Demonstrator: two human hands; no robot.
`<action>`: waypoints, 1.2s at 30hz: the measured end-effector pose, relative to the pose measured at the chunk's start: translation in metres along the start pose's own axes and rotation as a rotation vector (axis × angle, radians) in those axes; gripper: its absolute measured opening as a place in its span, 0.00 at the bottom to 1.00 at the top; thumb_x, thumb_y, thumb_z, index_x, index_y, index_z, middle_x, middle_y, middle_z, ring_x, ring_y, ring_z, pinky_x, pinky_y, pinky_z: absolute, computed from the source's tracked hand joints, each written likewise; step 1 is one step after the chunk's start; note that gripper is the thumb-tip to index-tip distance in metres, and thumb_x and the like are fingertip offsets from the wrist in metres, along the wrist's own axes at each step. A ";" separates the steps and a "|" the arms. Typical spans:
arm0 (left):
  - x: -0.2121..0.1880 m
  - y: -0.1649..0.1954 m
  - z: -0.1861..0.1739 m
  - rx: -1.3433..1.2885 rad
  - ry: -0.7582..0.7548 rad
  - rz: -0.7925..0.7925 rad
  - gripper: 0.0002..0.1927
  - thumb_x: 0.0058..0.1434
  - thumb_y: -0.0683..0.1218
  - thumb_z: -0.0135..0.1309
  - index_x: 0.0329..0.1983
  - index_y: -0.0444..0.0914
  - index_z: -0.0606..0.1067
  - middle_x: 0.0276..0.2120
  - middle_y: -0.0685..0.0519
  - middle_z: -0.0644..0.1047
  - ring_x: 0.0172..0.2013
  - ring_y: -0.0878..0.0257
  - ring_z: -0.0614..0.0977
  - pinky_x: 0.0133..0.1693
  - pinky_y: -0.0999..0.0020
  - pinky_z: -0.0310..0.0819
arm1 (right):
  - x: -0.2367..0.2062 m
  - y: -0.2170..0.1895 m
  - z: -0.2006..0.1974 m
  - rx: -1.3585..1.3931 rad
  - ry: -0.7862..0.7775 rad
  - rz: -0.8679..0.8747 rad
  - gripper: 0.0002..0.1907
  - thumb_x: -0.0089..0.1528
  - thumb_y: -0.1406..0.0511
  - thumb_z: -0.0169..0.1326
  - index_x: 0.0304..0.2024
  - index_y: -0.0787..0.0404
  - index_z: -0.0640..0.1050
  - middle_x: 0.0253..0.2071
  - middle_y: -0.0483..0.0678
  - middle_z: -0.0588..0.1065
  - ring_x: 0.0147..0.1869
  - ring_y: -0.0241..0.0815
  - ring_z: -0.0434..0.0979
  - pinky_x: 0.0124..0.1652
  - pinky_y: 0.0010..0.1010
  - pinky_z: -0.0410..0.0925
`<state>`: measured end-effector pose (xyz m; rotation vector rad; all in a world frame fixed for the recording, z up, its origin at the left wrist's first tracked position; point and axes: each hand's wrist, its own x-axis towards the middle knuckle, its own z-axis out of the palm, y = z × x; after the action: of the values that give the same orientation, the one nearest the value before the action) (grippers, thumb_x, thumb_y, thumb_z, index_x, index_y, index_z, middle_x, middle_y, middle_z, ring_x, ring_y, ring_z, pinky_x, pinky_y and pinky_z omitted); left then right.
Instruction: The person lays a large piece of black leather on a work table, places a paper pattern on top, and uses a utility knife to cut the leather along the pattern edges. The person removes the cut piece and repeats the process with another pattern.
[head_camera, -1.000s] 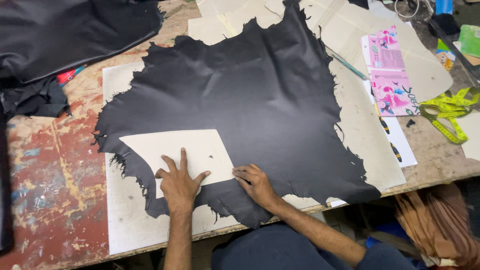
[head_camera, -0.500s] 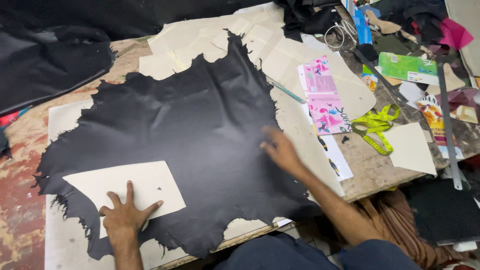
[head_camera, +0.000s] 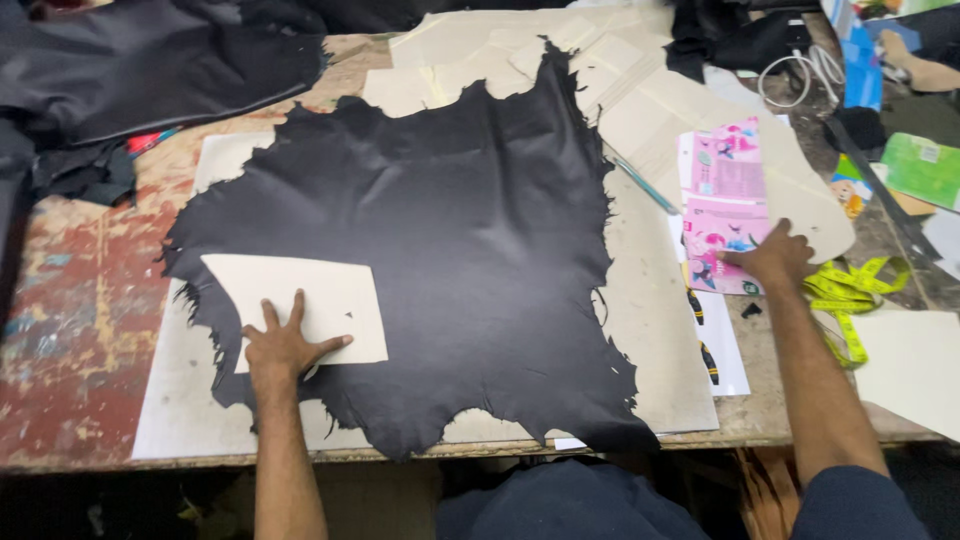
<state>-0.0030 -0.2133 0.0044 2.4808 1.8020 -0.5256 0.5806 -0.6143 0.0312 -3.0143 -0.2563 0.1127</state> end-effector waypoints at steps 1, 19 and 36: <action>-0.001 0.001 0.002 -0.037 0.007 -0.005 0.71 0.31 0.90 0.49 0.79 0.65 0.42 0.78 0.43 0.45 0.69 0.24 0.54 0.50 0.40 0.80 | 0.008 0.006 -0.001 0.089 0.024 -0.021 0.60 0.43 0.44 0.75 0.69 0.63 0.66 0.65 0.67 0.70 0.69 0.67 0.69 0.62 0.67 0.62; -0.037 0.048 0.049 -0.805 0.510 0.261 0.23 0.57 0.46 0.61 0.55 0.60 0.81 0.69 0.46 0.61 0.71 0.47 0.58 0.70 0.32 0.34 | -0.127 -0.137 -0.003 0.941 -0.682 -0.995 0.14 0.70 0.66 0.54 0.55 0.66 0.80 0.37 0.50 0.77 0.36 0.38 0.73 0.37 0.30 0.68; -0.041 0.070 0.036 -0.838 0.528 0.118 0.13 0.57 0.59 0.63 0.45 0.59 0.84 0.67 0.48 0.61 0.72 0.51 0.57 0.69 0.28 0.27 | -0.119 -0.195 0.074 0.787 -1.058 -0.791 0.19 0.67 0.67 0.51 0.59 0.63 0.79 0.44 0.47 0.81 0.41 0.33 0.77 0.43 0.28 0.72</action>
<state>0.0416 -0.2819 -0.0301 2.1548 1.4984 0.8043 0.4250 -0.4360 -0.0116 -1.6596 -1.1059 1.3145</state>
